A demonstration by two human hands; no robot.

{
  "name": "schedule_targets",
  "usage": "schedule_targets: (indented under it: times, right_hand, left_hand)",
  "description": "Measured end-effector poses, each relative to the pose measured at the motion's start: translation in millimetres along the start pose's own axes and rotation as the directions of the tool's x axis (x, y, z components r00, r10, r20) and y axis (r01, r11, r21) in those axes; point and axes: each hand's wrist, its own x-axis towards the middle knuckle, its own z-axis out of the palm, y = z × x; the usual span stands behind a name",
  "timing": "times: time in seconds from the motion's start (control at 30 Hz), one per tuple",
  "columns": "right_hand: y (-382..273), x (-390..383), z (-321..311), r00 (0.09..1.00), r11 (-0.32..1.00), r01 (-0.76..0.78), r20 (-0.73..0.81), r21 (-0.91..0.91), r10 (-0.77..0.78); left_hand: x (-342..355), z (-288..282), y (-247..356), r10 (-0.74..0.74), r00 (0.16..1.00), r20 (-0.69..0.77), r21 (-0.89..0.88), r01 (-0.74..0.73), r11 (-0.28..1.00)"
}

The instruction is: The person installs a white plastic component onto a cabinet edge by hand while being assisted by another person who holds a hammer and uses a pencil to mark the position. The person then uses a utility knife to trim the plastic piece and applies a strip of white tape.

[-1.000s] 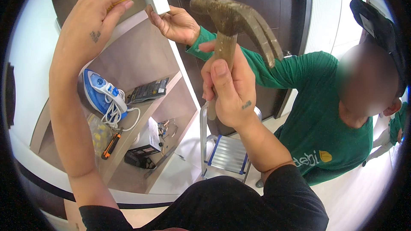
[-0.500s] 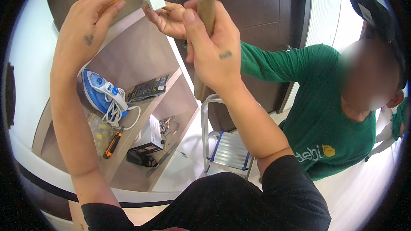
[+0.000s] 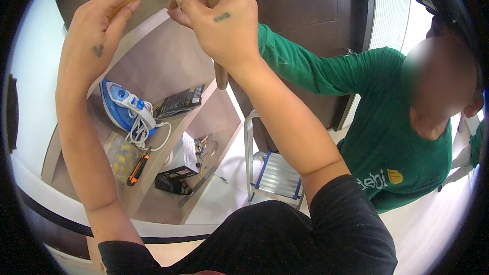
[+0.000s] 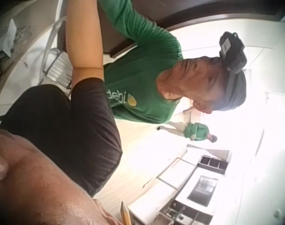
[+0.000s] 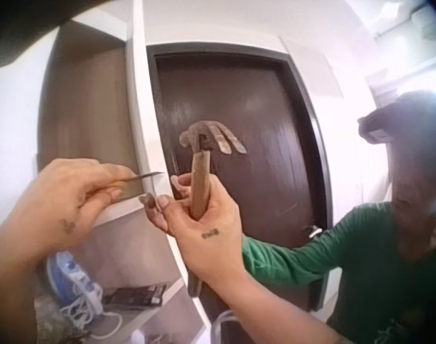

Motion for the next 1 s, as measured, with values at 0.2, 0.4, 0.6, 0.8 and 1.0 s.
schedule_targets:
  times: [0.2,0.4,0.6,0.8,1.0]
  right_hand:
    - [-8.7,2.2,7.0,0.993,0.979,-0.117,0.024,0.167,0.115]
    - [-17.8,-16.0,-5.2,0.998,0.998,-0.055,-0.015,0.029,0.056]
    - [-26.6,-49.1,-18.7,0.995,0.969,0.035,0.099,-0.245,-0.011]
    - [-31.7,-48.2,-20.3,0.990,0.959,0.125,0.093,-0.255,-0.105]
    - [-26.5,-42.6,-21.9,0.996,0.935,0.064,0.087,-0.348,-0.036]
  left_hand:
    - [-3.8,0.4,-0.4,0.042,0.999,-0.032,0.028,-0.041,0.999]
    - [-3.4,-0.6,1.2,0.030,0.999,-0.018,0.041,-0.029,0.999]
    - [0.6,-13.8,21.4,-0.012,1.000,0.022,0.125,0.009,0.992]
    - [-2.8,-3.7,18.8,0.087,0.993,-0.085,0.171,-0.072,0.983]
    - [-2.9,-2.9,16.2,0.056,0.996,-0.074,0.211,-0.040,0.977]
